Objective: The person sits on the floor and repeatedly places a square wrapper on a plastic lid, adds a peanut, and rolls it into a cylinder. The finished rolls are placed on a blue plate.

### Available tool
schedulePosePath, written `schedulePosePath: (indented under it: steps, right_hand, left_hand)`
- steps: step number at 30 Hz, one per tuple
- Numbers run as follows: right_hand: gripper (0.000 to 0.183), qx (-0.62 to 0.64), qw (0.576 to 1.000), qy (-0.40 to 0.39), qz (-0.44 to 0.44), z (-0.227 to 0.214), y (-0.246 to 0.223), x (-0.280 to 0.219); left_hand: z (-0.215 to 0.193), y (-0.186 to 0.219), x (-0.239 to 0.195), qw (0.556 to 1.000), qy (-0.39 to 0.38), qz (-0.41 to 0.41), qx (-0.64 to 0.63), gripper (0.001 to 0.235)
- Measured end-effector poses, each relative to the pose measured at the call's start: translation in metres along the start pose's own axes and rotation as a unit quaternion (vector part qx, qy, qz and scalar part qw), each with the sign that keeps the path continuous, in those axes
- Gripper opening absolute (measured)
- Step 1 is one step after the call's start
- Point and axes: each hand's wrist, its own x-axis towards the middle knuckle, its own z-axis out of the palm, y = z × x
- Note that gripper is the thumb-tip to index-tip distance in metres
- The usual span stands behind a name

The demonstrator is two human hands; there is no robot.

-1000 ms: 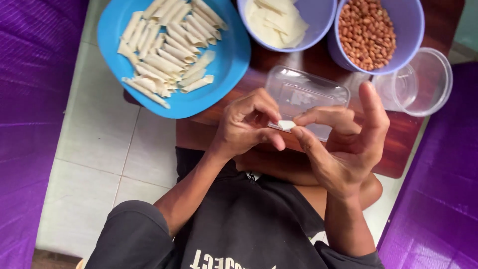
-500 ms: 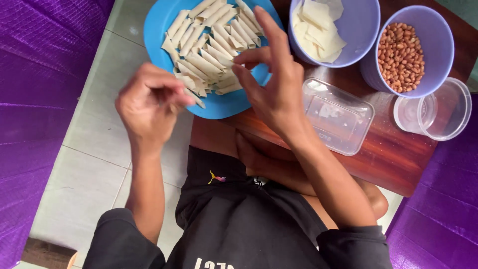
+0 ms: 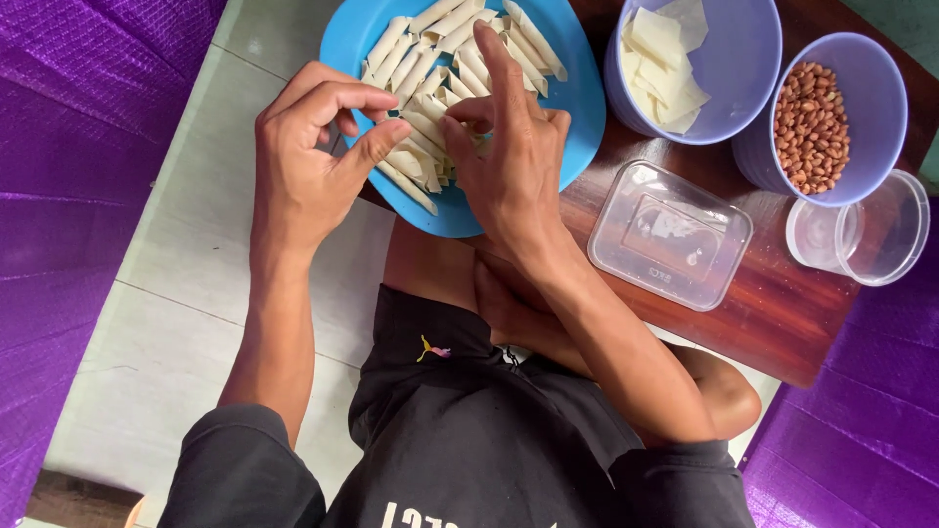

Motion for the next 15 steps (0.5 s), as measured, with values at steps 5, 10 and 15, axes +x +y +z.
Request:
schedulePosePath:
  steps: [5,10,15]
  right_hand:
    - [0.083,-0.093,0.995,0.017,-0.025,0.0100,0.0027,-0.0047]
    - [0.080,-0.157,0.985,0.040,-0.051,0.0102,0.0000,-0.0061]
    - [0.075,-0.181,0.982,0.044,-0.043,0.0089,-0.0037,-0.0047]
  left_hand:
    - [-0.0001,-0.0011,0.0050,1.000,-0.016,0.022,0.010,0.018]
    - [0.0007,-0.0029,0.0074,0.999,-0.019,0.029,0.033,0.019]
    - [0.0011,-0.0017,0.0081,0.999,-0.019,0.028,0.042,0.017]
